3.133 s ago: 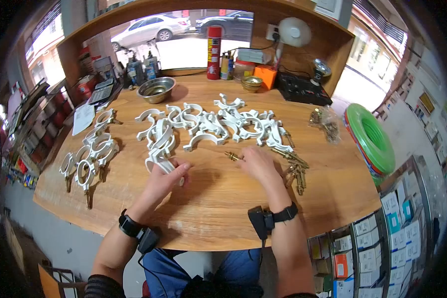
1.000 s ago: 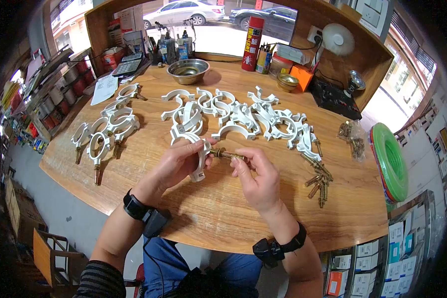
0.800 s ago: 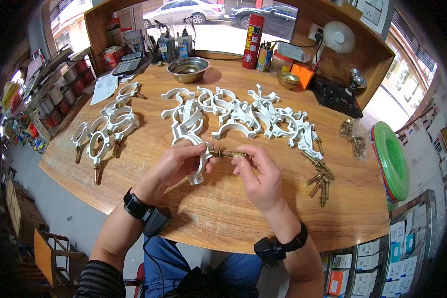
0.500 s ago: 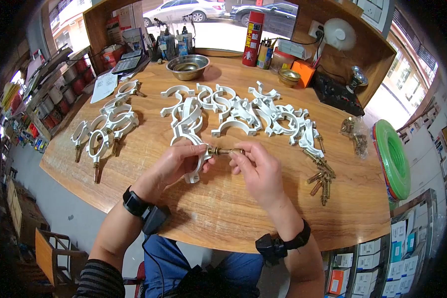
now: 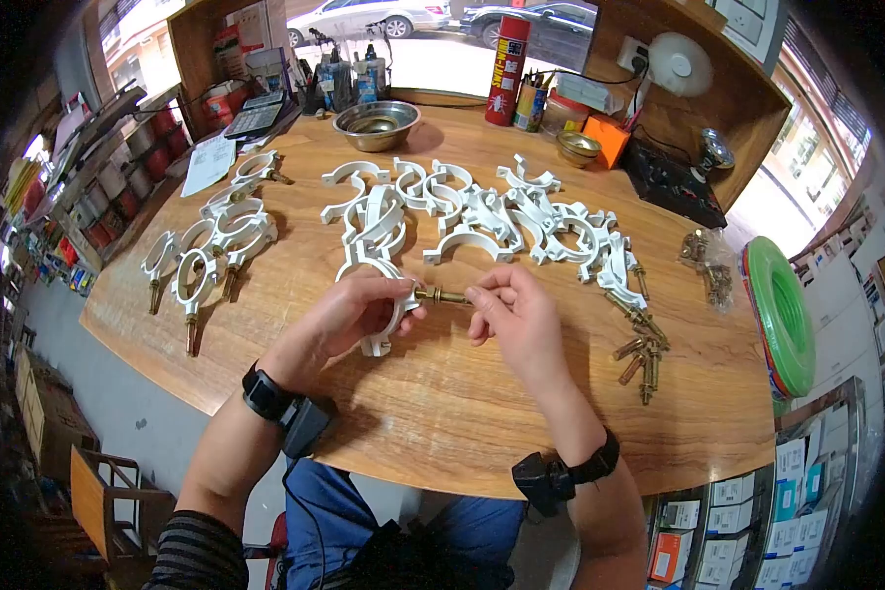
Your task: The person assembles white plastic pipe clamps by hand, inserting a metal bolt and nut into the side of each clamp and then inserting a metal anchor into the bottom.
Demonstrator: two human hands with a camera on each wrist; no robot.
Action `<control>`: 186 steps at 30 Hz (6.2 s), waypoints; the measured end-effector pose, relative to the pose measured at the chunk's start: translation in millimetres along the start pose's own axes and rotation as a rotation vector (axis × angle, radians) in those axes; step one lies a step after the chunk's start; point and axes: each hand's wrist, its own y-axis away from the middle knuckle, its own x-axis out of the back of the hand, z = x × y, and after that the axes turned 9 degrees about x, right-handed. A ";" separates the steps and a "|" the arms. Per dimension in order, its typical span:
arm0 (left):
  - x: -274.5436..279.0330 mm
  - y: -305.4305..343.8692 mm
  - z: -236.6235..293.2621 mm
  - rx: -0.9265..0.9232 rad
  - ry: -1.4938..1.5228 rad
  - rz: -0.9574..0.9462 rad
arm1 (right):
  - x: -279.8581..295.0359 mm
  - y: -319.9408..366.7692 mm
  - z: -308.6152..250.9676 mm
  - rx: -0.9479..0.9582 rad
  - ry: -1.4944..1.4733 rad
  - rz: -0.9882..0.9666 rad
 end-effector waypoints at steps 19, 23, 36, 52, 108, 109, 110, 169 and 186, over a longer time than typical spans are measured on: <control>6.8 -7.3 -3.8 0.051 0.004 0.012 | -0.5 -0.7 2.3 -0.003 0.045 -0.031; 6.4 -6.5 -3.9 0.057 0.001 0.025 | -1.5 -0.4 0.0 -0.023 0.057 -0.035; 1.4 -2.7 -1.1 0.061 -0.039 0.060 | -1.1 -0.4 4.1 0.009 -0.009 -0.053; 1.3 -4.0 -2.0 0.074 -0.075 0.080 | 4.8 -3.0 0.0 -0.085 0.036 -0.102; 2.8 -3.6 -0.8 0.067 -0.094 0.071 | 7.4 -3.8 -1.0 -0.027 0.151 -0.211; 2.8 -3.6 -0.9 0.068 -0.094 0.071 | 7.6 -3.9 -1.0 -0.021 0.180 -0.226; 3.0 -3.4 -0.9 0.069 -0.081 0.060 | 7.6 -4.1 -1.0 -0.015 0.208 -0.241; 2.7 -2.1 -0.5 0.094 -0.058 -0.015 | 10.5 -1.2 12.1 0.226 0.433 -0.185; 1.2 1.1 0.9 0.080 -0.058 -0.042 | 9.0 -0.3 2.3 0.326 0.549 -0.184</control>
